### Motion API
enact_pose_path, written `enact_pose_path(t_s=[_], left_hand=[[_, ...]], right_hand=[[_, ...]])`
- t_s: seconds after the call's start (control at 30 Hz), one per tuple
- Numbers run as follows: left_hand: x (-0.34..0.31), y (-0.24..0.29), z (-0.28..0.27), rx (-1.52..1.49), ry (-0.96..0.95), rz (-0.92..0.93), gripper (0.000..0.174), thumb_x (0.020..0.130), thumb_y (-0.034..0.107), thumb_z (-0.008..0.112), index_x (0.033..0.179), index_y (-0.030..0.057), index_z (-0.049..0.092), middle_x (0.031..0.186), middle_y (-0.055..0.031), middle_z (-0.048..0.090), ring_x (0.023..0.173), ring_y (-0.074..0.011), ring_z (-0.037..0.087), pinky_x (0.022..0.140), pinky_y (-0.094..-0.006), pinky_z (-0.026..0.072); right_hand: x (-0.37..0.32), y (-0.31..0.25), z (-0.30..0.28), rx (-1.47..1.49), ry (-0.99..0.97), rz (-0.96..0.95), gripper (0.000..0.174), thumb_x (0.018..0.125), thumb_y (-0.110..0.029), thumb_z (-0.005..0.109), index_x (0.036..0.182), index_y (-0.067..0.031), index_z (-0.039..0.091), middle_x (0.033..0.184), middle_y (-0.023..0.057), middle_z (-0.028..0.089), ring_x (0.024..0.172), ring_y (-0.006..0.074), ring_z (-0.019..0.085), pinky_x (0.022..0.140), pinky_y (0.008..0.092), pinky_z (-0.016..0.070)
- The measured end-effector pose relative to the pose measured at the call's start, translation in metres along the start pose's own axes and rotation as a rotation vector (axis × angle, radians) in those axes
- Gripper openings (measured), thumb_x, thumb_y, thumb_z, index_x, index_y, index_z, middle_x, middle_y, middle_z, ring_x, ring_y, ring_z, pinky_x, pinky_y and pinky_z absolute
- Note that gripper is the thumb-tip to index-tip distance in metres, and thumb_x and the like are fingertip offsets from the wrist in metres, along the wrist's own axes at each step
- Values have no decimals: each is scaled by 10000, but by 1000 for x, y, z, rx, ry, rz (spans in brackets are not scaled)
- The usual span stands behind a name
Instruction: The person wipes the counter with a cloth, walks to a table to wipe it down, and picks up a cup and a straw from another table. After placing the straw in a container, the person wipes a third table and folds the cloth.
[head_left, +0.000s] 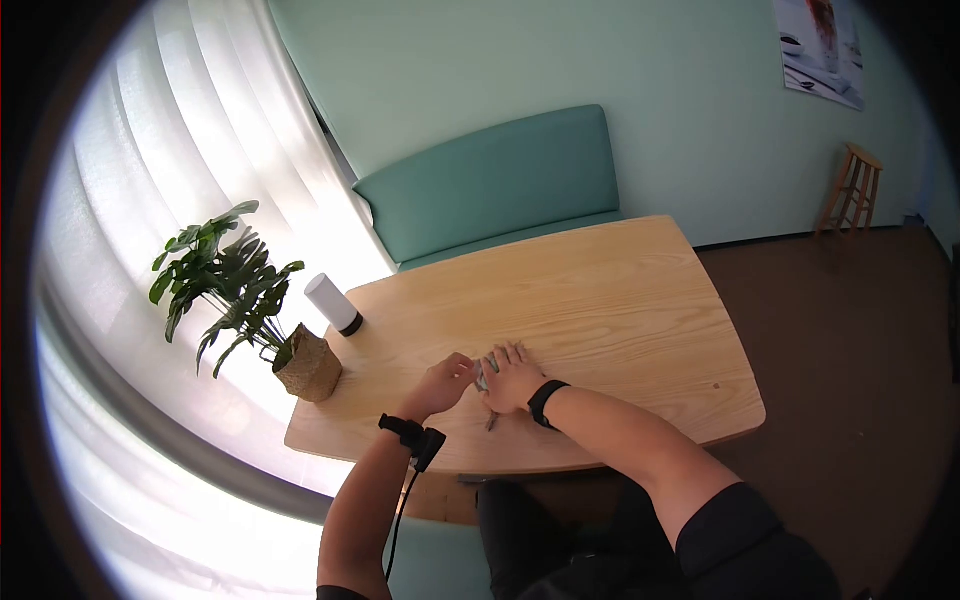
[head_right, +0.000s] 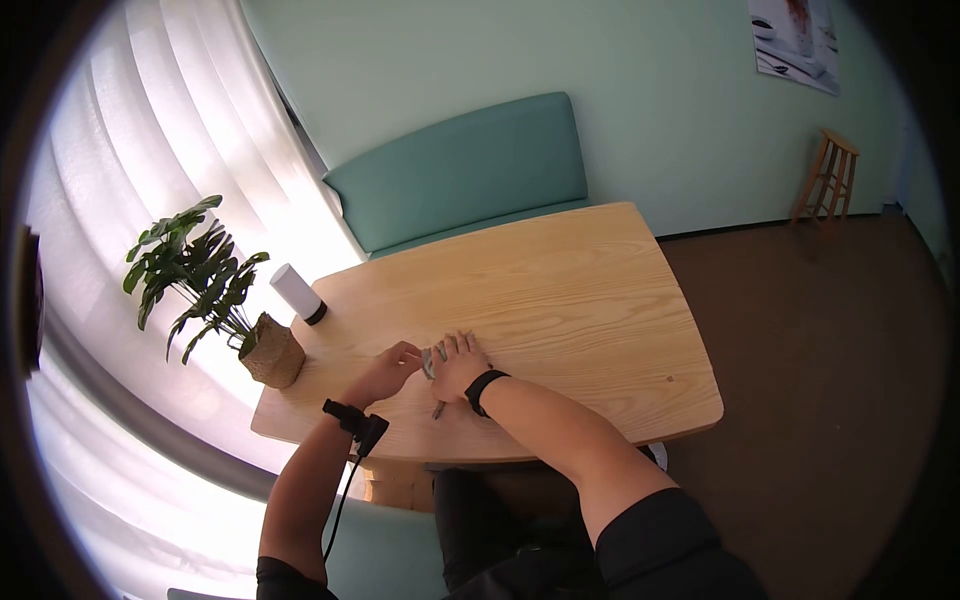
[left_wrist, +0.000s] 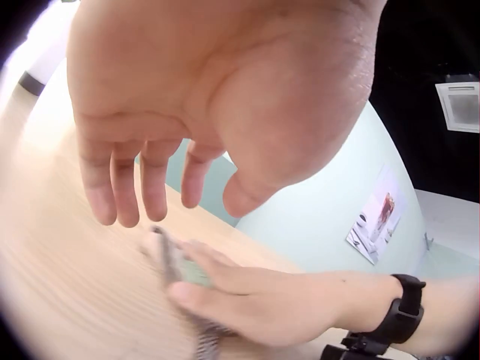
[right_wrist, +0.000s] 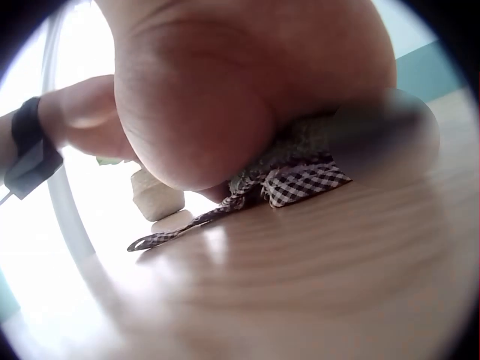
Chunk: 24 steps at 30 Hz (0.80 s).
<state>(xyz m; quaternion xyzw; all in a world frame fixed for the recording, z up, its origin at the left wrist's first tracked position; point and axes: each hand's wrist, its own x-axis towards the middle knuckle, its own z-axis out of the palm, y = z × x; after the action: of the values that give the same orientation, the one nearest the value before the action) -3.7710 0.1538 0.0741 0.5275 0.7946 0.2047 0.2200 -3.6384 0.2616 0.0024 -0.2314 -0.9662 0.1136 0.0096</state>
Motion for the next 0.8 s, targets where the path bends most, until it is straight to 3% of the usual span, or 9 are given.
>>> enact_pose_path(t_s=[0.07, 0.13, 0.2, 0.3, 0.43, 0.53, 0.8], left_hand=[[-8, 8, 3, 103, -112, 34, 451, 946, 394, 592, 1210, 31, 636, 1109, -181, 698, 1055, -331, 653, 908, -410, 513], [-12, 5, 2, 246, -207, -3, 529, 931, 484, 586, 1213, 41, 656, 1126, -199, 705, 1089, -381, 640, 956, -439, 494], [-12, -2, 0, 426, -289, -109, 588, 914, 558, 573, 1217, 63, 668, 1148, -198, 703, 1119, -406, 619, 985, -461, 479], [-18, -13, 1, 279, -198, -113, 610, 893, 587, 583, 1211, 76, 683, 1150, -195, 705, 1164, -418, 591, 995, -459, 474], [-8, -2, 17, 359, -155, -101, 590, 934, 555, 528, 1245, 72, 662, 1178, -197, 696, 1216, -439, 545, 1052, -471, 411], [7, 8, 28, 387, -164, -22, 555, 972, 513, 482, 1268, 72, 645, 1197, -194, 690, 1239, -438, 525, 1091, -483, 356], [85, 62, 71, 342, -174, 94, 537, 987, 500, 468, 1287, 87, 634, 1233, -174, 680, 1274, -392, 510, 1113, -492, 323]], right_hand=[[8, -52, 5, -56, -113, -266, 602, 958, -439, 465, 1441, -82, 503, 1531, 192, 423, 1440, 361, 345, 1195, 529, 219], [-13, -90, -28, -1, -349, -268, 512, 963, -415, 463, 1356, -112, 589, 1463, 158, 512, 1370, 310, 446, 1148, 535, 300], [0, -98, -3, 37, -292, -342, 512, 972, -406, 457, 1372, -105, 568, 1449, 166, 518, 1361, 310, 458, 1130, 531, 328], [11, -95, 19, 67, -204, -398, 510, 987, -391, 447, 1394, -98, 538, 1427, 169, 530, 1354, 321, 460, 1119, 511, 346], [15, -80, 41, 15, 41, -380, 511, 1002, -386, 426, 1408, -87, 509, 1404, 172, 538, 1345, 332, 459, 1122, 483, 347], [29, -54, 45, 141, -25, -401, 482, 955, -401, 493, 1347, -131, 570, 1471, 167, 458, 1401, 343, 363, 1168, 491, 282], [24, 49, 19, 115, 14, -199, 441, 949, -379, 504, 1300, -124, 582, 1420, 161, 483, 1339, 346, 398, 1137, 488, 309]])
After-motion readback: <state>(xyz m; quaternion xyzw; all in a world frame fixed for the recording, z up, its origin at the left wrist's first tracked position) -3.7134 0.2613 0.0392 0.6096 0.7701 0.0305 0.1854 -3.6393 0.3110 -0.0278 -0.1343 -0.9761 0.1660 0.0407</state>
